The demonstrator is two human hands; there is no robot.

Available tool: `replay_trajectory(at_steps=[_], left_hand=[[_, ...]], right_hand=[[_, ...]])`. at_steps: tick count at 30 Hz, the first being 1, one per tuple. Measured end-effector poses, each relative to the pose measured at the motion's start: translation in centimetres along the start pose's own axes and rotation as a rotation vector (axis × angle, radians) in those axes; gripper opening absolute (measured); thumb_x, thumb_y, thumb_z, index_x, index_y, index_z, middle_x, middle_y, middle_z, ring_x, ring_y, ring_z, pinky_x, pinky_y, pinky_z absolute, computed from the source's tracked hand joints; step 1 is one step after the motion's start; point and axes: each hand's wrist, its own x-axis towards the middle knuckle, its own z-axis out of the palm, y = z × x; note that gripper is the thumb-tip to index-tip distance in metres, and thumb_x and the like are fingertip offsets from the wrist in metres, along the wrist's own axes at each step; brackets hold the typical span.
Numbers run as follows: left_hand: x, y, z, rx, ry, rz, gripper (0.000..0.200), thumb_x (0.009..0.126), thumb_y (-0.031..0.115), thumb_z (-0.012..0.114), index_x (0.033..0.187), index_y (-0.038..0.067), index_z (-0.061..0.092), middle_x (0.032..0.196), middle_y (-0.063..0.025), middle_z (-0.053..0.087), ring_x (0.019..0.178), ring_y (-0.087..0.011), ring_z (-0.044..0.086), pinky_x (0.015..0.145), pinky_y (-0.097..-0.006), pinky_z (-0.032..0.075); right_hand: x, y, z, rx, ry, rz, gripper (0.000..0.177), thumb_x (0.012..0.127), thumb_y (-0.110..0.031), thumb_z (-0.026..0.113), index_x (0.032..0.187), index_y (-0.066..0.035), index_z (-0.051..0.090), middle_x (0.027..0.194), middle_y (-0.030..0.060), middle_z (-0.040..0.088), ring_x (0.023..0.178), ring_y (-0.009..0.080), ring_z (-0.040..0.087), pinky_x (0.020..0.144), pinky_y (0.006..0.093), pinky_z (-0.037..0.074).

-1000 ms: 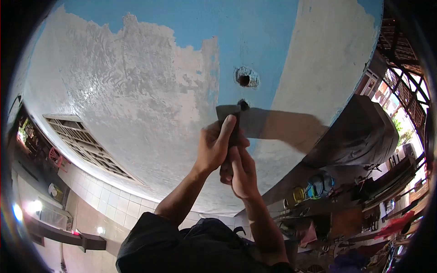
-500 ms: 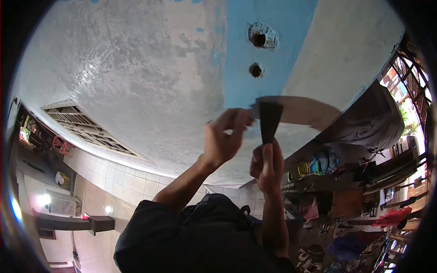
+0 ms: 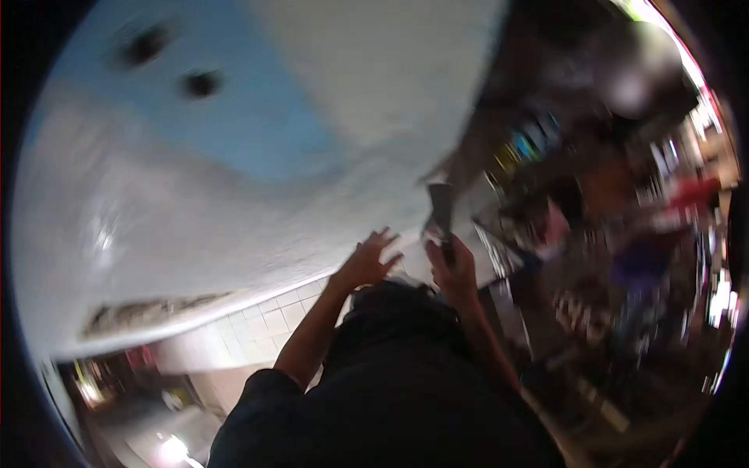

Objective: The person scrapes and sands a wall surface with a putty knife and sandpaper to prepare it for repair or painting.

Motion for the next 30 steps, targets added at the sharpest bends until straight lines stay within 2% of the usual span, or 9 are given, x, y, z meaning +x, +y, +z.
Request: replay_trajectory(at_steps=[2, 8, 11, 14, 17, 20, 22, 26, 30], left_hand=[[0.7, 0.4, -0.4, 0.152, 0.068, 0.207, 0.041, 0.091, 0.027, 0.062, 0.124, 0.004, 0.058, 0.132, -0.0217, 0.054, 0.126, -0.0378, 0.047, 0.107, -0.0445, 0.035], [4.0, 4.4, -2.0, 0.097, -0.057, 0.193, 0.035, 0.091, 0.024, 0.062, 0.118, 0.003, 0.062, 0.121, -0.0185, 0.062, 0.117, -0.035, 0.055, 0.1, -0.0413, 0.042], [4.2, 6.3, -1.3, 0.07, -0.107, 0.208, 0.034, 0.091, 0.025, 0.061, 0.118, 0.003, 0.062, 0.122, -0.0175, 0.062, 0.118, -0.0343, 0.055, 0.101, -0.0412, 0.042], [4.7, 7.8, -0.9, 0.045, -0.134, 0.262, 0.033, 0.092, 0.024, 0.06, 0.117, 0.003, 0.063, 0.122, -0.017, 0.062, 0.118, -0.034, 0.055, 0.101, -0.0411, 0.042], [5.2, 9.5, -0.6, 0.045, -0.186, 0.264, 0.033, 0.092, 0.024, 0.061, 0.119, 0.005, 0.062, 0.126, -0.0157, 0.06, 0.122, -0.0321, 0.053, 0.103, -0.0412, 0.041], [5.6, 9.9, -0.4, -0.02, -0.163, 0.397, 0.033, 0.092, 0.023, 0.063, 0.118, 0.004, 0.061, 0.123, -0.0161, 0.062, 0.117, -0.0312, 0.056, 0.102, -0.0408, 0.043], [5.3, 10.2, -0.6, -0.052, -0.138, 0.394, 0.029, 0.092, 0.023, 0.063, 0.115, 0.005, 0.063, 0.121, -0.0149, 0.062, 0.116, -0.0305, 0.057, 0.1, -0.04, 0.044], [4.1, 10.4, -1.4, -0.142, -0.112, 0.382, 0.032, 0.093, 0.028, 0.06, 0.116, 0.005, 0.063, 0.12, -0.016, 0.063, 0.114, -0.0329, 0.057, 0.1, -0.0426, 0.043], [2.3, 12.8, -1.9, -0.537, -0.215, 0.113, 0.051, 0.092, 0.035, 0.062, 0.132, 0.005, 0.051, 0.127, -0.0179, 0.058, 0.118, -0.028, 0.056, 0.098, -0.0395, 0.047]], right_hand=[[-1.6, 1.2, -1.3, -0.121, 0.091, -0.001, 0.022, 0.091, -0.022, 0.066, 0.094, -0.001, 0.064, 0.061, 0.001, 0.054, 0.054, 0.0072, 0.047, 0.05, 0.0281, 0.039], [-6.9, 0.5, -6.7, -0.173, 0.313, 0.072, 0.031, 0.086, -0.026, 0.072, 0.083, 0.002, 0.06, 0.064, 0.0088, 0.06, 0.059, 0.0107, 0.055, 0.051, 0.0312, 0.043], [-9.5, 2.7, -10.3, -0.322, 0.579, 0.187, 0.037, 0.08, -0.027, 0.078, 0.09, 0.003, 0.059, 0.088, 0.0159, 0.064, 0.076, 0.0188, 0.062, 0.062, 0.0334, 0.05], [-10.1, 7.3, -14.1, -0.843, 0.755, -0.145, 0.046, 0.072, -0.027, 0.082, 0.094, 0.004, 0.057, 0.124, 0.0231, 0.055, 0.105, 0.0317, 0.06, 0.082, 0.0375, 0.051], [-10.5, 11.3, -14.8, -0.934, 0.722, 0.064, 0.049, 0.07, -0.026, 0.083, 0.097, 0.005, 0.056, 0.145, 0.0226, 0.038, 0.124, 0.0385, 0.048, 0.097, 0.0403, 0.045], [-10.9, 17.4, -16.9, -1.004, 0.719, -0.123, 0.053, 0.074, -0.016, 0.079, 0.118, 0.003, 0.057, 0.141, 0.018, 0.047, 0.124, 0.0341, 0.05, 0.1, 0.0406, 0.045], [-11.0, 16.0, -16.8, -0.728, 0.759, -0.147, 0.055, 0.077, -0.01, 0.073, 0.129, 0.0, 0.054, 0.139, 0.0152, 0.051, 0.122, 0.0292, 0.053, 0.099, 0.0396, 0.046], [-12.3, 12.0, -19.4, -1.035, 0.936, 0.469, 0.051, 0.092, -0.04, 0.06, 0.122, 0.002, 0.055, 0.111, 0.0165, 0.065, 0.1, 0.0251, 0.064, 0.086, 0.0362, 0.052], [-11.7, 4.7, -18.3, -0.851, 1.086, 0.088, 0.045, 0.089, -0.031, 0.068, 0.118, 0.002, 0.058, 0.111, 0.0164, 0.065, 0.097, 0.0247, 0.065, 0.08, 0.0369, 0.054]])
